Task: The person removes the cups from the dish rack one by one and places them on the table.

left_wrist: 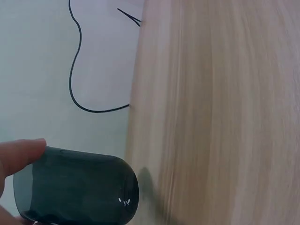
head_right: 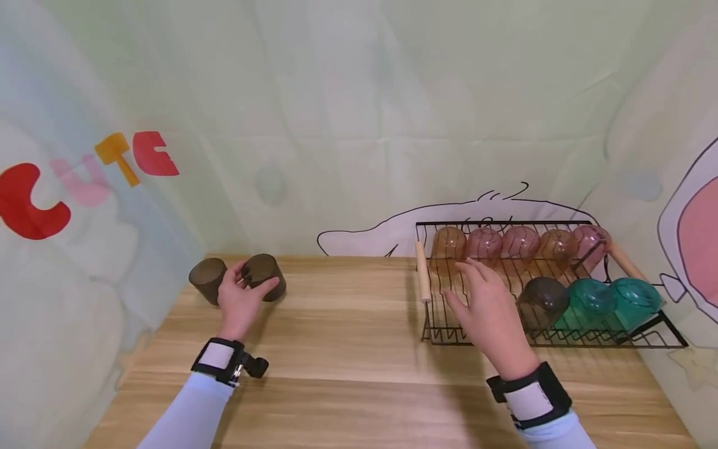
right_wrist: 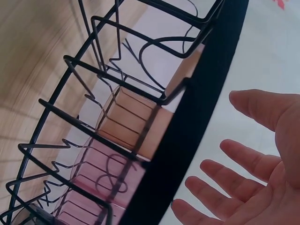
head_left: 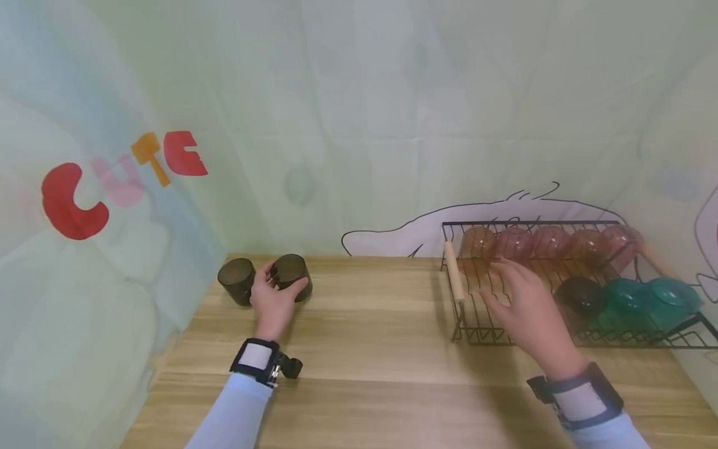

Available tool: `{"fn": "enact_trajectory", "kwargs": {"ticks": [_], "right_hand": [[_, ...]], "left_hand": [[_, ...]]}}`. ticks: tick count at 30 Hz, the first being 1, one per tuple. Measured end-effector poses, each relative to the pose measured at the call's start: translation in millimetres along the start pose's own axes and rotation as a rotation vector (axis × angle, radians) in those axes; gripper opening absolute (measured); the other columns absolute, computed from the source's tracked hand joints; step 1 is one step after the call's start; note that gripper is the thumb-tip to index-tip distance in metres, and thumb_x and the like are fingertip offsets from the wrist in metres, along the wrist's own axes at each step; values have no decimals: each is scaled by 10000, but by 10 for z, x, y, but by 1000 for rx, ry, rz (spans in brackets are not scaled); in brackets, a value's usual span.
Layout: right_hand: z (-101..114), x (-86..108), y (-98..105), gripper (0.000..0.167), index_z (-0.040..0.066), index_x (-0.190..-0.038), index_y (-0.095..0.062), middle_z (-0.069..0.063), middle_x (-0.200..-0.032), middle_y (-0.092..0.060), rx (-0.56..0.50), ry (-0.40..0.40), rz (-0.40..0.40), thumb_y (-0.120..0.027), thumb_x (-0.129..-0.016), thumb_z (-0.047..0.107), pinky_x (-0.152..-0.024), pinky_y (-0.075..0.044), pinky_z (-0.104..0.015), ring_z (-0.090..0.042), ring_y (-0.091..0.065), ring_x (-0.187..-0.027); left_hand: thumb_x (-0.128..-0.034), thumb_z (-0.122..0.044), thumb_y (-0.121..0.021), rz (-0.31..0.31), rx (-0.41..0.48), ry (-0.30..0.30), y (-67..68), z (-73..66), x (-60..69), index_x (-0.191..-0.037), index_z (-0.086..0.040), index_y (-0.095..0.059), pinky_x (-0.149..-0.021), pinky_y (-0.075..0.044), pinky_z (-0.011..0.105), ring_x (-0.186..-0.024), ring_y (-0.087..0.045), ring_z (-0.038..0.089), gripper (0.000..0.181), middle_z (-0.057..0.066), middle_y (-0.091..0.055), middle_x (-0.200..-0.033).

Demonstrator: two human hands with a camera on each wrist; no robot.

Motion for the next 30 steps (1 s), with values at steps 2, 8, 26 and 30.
{"fn": "enact_trajectory", "kwargs": {"ticks": [2,8,26,30], "right_hand": [[-15,7,-6,501,14,-1264,-529,-207,-1329,-513,3,3,0,-669,-856,268,-991,-388,-571,-378,-475,-1207],[-41,11,-27,504,21,-1273,-521,-200,-1326,-515,6,-9,15,-662,-861,275,-986,-395,-566,-373,-481,-1201],[-98,-23,-33,528,42,-1296,-503,-189,-1332,-510,11,-20,36,-653,-867,311,-982,-397,-570,-364,-476,-1204],[-79,-82,15,557,39,-1312,-485,-197,-1350,-491,24,-18,51,-666,-858,307,-984,-394,-580,-372,-459,-1221]], "left_hand": [[-696,-264,-823,-14,-13,4,10,42,-15,-1360,-113,-413,-1015,-432,444,-1251,-465,340,795,122,-450,-1376],[-705,-273,-816,-40,-45,19,56,114,-50,-1380,-76,-377,-1033,-410,447,-1258,-455,347,829,143,-438,-1385],[-722,-379,-788,42,-96,66,38,129,-40,-1442,-28,-239,-1119,-322,427,-1365,-336,333,970,190,-325,-1477],[-734,-410,-769,93,-110,72,65,3,31,-1481,-41,-113,-1145,-254,465,-1411,-222,332,1061,185,-207,-1531]]}}
Point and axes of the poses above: each hand's wrist, its own x-axis away from the middle knuckle, its own y-axis out of the back of the hand, z = x × y, the point moved 4 cm from there along -x, towards the middle knuckle
